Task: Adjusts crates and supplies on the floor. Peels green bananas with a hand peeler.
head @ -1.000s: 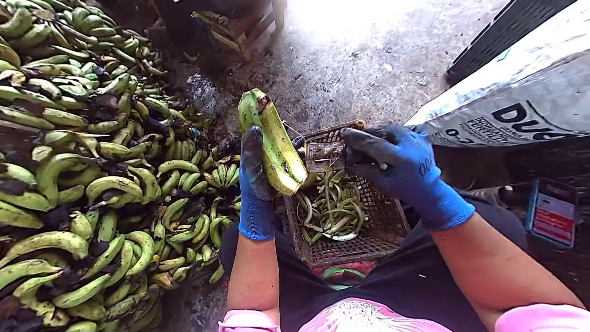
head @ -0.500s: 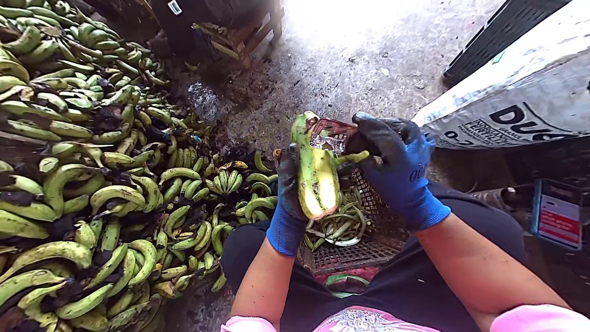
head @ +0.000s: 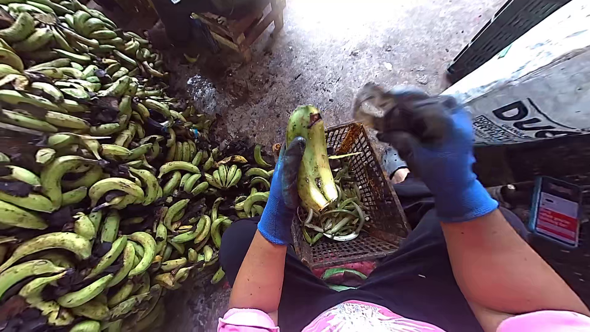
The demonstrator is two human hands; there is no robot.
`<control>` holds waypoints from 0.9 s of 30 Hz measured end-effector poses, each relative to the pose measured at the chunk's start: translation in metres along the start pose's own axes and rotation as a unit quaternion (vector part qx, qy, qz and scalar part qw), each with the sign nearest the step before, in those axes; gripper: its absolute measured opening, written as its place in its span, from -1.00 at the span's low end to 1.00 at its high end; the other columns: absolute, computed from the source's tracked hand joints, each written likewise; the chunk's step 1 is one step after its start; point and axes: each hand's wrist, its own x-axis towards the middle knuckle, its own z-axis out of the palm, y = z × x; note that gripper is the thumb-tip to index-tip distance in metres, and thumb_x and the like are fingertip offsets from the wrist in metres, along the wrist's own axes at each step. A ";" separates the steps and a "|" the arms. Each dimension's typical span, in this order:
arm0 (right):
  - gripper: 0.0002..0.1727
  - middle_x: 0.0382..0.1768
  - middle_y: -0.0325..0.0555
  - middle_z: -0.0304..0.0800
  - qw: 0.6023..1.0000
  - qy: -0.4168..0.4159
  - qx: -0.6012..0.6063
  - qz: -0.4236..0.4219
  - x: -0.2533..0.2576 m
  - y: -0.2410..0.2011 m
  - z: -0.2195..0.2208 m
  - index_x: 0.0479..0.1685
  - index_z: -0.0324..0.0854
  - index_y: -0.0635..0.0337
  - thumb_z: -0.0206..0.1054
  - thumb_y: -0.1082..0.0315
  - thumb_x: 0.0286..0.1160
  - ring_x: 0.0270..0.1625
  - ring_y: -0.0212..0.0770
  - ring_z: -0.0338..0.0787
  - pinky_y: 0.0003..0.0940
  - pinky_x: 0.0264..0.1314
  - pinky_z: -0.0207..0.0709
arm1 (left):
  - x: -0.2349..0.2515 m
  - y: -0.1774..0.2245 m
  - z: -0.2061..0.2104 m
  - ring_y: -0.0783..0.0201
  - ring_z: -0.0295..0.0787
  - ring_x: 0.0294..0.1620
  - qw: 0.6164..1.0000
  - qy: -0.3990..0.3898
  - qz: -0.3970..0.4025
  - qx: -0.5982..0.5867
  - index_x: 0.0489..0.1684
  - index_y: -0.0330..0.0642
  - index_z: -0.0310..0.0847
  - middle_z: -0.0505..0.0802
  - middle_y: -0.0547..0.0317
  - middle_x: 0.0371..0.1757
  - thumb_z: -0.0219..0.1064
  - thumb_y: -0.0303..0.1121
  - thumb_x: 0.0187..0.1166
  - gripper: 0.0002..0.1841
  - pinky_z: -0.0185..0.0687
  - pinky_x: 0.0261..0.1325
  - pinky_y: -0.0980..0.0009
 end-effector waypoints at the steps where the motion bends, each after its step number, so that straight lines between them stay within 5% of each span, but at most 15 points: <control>1: -0.42 0.29 0.18 0.71 0.999 -0.050 0.012 0.013 -0.004 -0.001 0.007 0.55 0.61 -0.10 0.33 -0.04 0.54 0.23 0.19 0.71 0.31 0.22 0.51 | 0.000 0.002 0.000 0.38 0.83 -0.09 1.000 -0.004 0.018 -0.014 0.51 0.20 0.43 0.83 0.22 0.02 0.10 0.08 0.75 -0.56 0.83 -0.09 0.36; 5: -0.42 0.13 0.07 0.80 0.989 -0.116 0.024 -0.090 -0.029 -0.019 0.017 0.55 0.61 -0.29 0.24 -0.20 0.56 0.04 0.09 0.80 0.25 -0.02 0.55 | 0.003 0.007 -0.004 0.35 0.79 0.08 0.997 0.015 0.081 0.004 0.59 0.24 0.37 0.80 0.23 0.17 0.04 0.12 0.76 -0.51 0.80 0.08 0.25; 8: -0.44 0.12 0.01 0.85 0.982 -0.124 0.037 -0.139 -0.039 -0.023 0.014 0.49 0.68 -0.27 0.21 -0.23 0.59 0.07 -0.01 0.80 0.14 0.06 0.45 | 0.000 0.014 0.000 0.38 0.77 0.18 0.993 0.062 0.095 0.028 0.70 0.33 0.27 0.76 0.28 0.31 0.00 0.11 0.80 -0.49 0.79 0.15 0.28; 13: -0.46 0.19 0.26 0.76 0.997 -0.056 -0.018 -0.040 0.000 0.004 0.015 0.51 0.65 -0.19 0.30 -0.08 0.57 0.08 0.32 0.77 0.44 0.02 0.51 | -0.002 0.002 0.012 0.30 0.83 -0.01 0.996 -0.081 -0.032 0.036 0.75 0.22 0.20 0.81 0.11 0.16 0.26 0.09 0.63 -0.33 0.84 -0.01 0.29; 16: -0.45 0.29 0.23 0.74 0.999 0.021 -0.005 0.025 0.026 0.027 0.003 0.53 0.64 -0.06 0.27 -0.10 0.65 0.29 0.25 0.70 0.29 0.30 0.46 | -0.005 0.004 0.014 0.23 0.84 0.05 0.989 -0.097 -0.075 0.087 0.77 0.19 0.22 0.81 0.04 0.22 0.38 0.11 0.54 -0.23 0.84 0.09 0.22; 19: -0.44 0.36 0.12 0.74 0.998 0.001 0.068 0.009 0.018 0.018 0.003 0.49 0.64 0.10 0.22 -0.06 0.69 0.31 0.01 0.75 0.07 0.38 0.58 | 0.004 0.004 0.004 0.19 0.86 0.01 0.998 -0.043 -0.038 0.038 0.74 0.18 0.20 0.83 0.02 0.15 0.39 0.07 0.55 -0.26 0.86 0.03 0.17; 23: -0.42 0.27 0.10 0.77 0.996 -0.085 0.027 -0.025 -0.021 -0.010 0.025 0.56 0.60 -0.17 0.29 -0.11 0.57 0.19 0.15 0.77 0.30 0.13 0.57 | 0.008 0.001 -0.002 0.32 0.83 -0.05 0.998 0.020 0.056 0.004 0.59 0.15 0.38 0.83 0.17 0.09 0.16 -0.02 0.74 -0.53 0.84 -0.06 0.30; 27: -0.44 0.16 0.03 0.84 0.988 -0.073 0.036 -0.133 -0.044 -0.029 0.020 0.56 0.60 -0.31 0.27 -0.15 0.59 0.10 0.01 0.81 0.16 0.06 0.52 | 0.008 0.002 0.009 0.43 0.78 0.11 0.980 0.126 0.149 0.039 0.70 0.20 0.29 0.78 0.27 0.25 0.04 -0.02 0.83 -0.51 0.78 0.13 0.37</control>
